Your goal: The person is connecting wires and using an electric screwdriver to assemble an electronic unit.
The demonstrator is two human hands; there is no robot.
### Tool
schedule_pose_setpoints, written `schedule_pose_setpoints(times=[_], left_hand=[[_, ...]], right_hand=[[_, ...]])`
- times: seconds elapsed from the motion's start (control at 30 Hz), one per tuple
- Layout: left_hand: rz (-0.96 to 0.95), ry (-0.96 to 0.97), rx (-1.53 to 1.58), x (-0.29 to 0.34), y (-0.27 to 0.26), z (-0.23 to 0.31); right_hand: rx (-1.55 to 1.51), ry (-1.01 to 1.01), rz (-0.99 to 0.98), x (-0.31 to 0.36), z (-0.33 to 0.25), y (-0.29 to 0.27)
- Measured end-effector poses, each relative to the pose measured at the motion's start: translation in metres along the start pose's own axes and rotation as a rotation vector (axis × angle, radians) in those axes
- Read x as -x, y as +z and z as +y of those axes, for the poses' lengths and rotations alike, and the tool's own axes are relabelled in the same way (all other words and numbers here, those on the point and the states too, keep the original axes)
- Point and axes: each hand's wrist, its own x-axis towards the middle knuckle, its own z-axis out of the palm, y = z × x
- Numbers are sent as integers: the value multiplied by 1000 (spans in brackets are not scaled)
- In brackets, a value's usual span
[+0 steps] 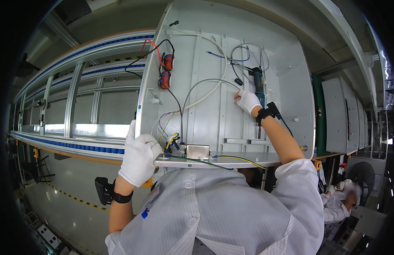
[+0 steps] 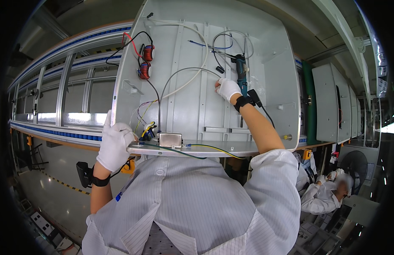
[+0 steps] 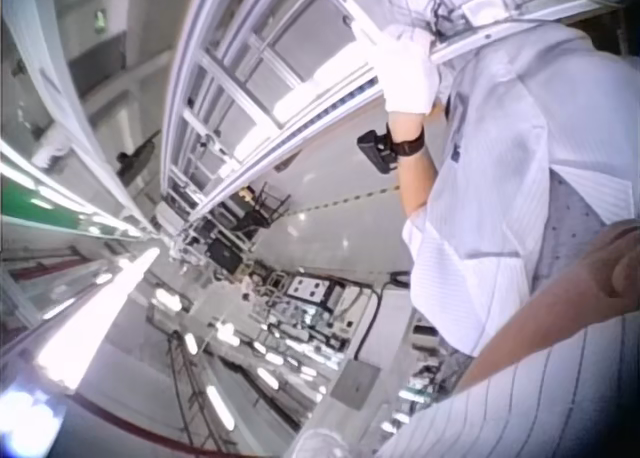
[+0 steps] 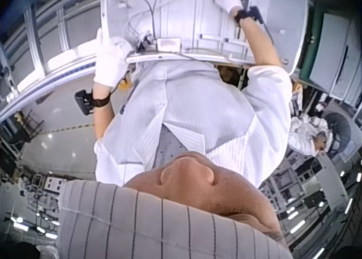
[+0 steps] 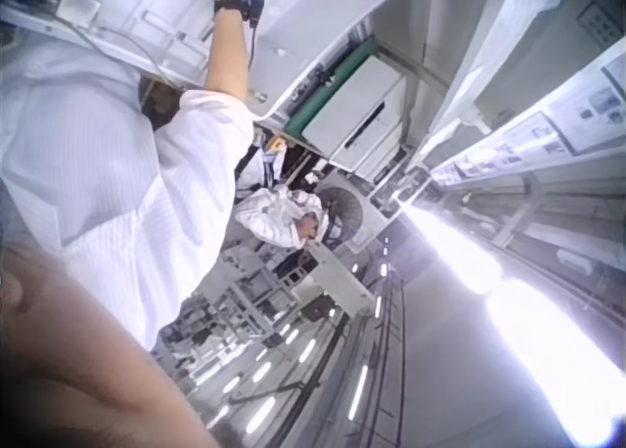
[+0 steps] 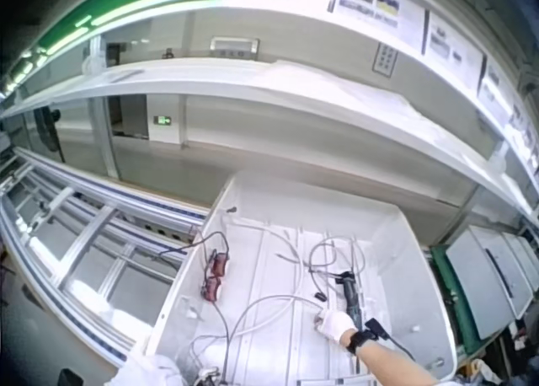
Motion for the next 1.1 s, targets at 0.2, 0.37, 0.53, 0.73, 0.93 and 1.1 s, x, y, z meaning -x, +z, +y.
schedule_pose_setpoints(times=[0.2, 0.37, 0.53, 0.73, 0.93, 1.1], left_hand=[[3, -29, 17, 1, -2, 1], [8, -16, 11, 1, 0, 0], [-15, -11, 6, 2, -4, -2], [-34, -12, 33, 3, 0, -7], [32, -91, 111, 10, 1, -7], [51, -63, 51, 8, 2, -6]], right_hand=[[98, -23, 36, -2, -6, 5], [126, -32, 59, -1, -7, 6], [330, -161, 171, -1, -8, 19], [269, -144, 158, 2, -32, 7], [-316, -389, -218, 79, -238, -19], [-327, -315, -428, 116, -290, -14]])
